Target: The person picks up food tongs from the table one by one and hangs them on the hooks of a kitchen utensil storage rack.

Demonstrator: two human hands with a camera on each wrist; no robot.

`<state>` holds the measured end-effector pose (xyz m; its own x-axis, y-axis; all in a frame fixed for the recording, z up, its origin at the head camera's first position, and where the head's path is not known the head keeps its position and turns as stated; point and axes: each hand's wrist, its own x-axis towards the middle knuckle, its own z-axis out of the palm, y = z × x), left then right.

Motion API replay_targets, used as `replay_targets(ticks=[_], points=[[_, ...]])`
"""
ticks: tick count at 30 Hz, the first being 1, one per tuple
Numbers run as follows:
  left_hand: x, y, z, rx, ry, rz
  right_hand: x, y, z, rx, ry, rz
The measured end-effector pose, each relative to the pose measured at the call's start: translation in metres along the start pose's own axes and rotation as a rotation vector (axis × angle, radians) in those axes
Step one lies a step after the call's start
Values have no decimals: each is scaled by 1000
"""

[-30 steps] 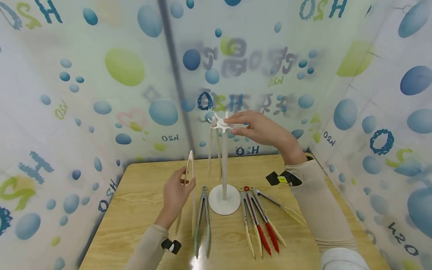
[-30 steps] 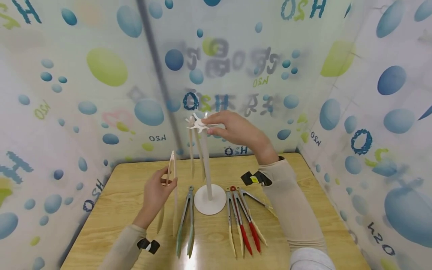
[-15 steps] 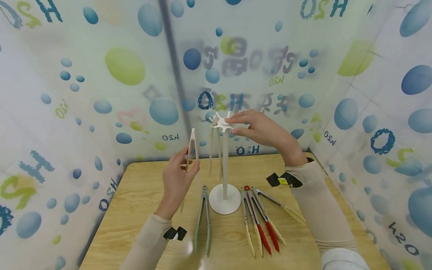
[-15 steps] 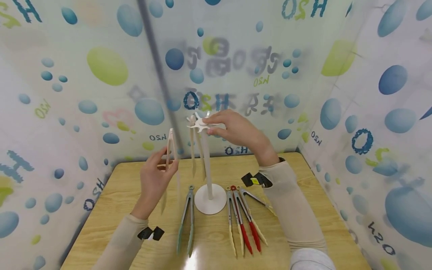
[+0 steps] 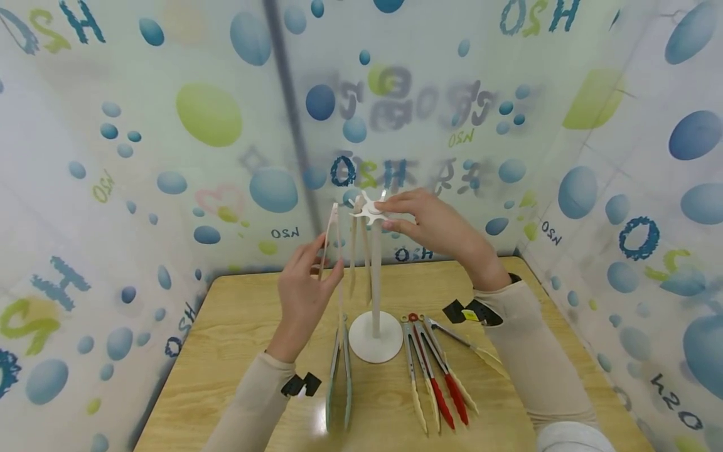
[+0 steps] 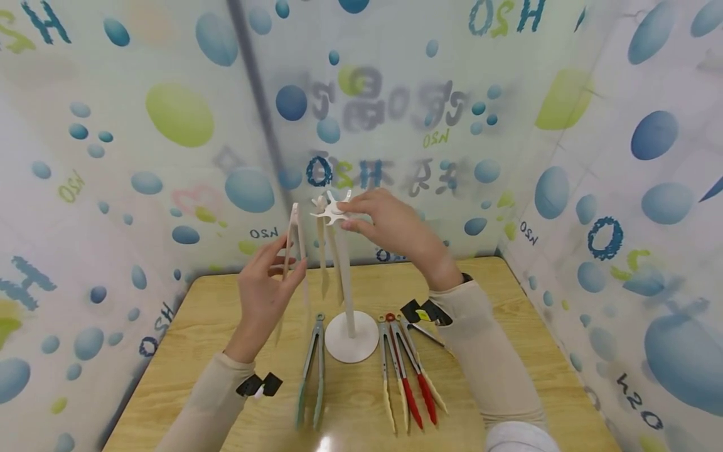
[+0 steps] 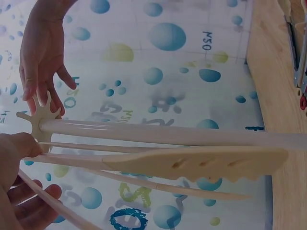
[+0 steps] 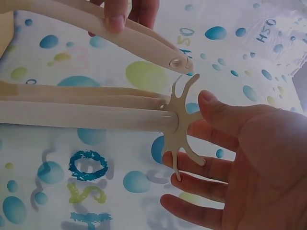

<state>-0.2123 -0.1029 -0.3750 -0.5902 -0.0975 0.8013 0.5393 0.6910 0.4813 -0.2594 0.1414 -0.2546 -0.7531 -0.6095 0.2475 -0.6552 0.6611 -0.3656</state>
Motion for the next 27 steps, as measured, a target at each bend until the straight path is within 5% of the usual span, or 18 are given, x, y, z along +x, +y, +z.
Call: replay_targets(ticks=[27], points=[[10, 8, 9, 135, 8, 67, -7, -19, 15, -146, 111, 63]])
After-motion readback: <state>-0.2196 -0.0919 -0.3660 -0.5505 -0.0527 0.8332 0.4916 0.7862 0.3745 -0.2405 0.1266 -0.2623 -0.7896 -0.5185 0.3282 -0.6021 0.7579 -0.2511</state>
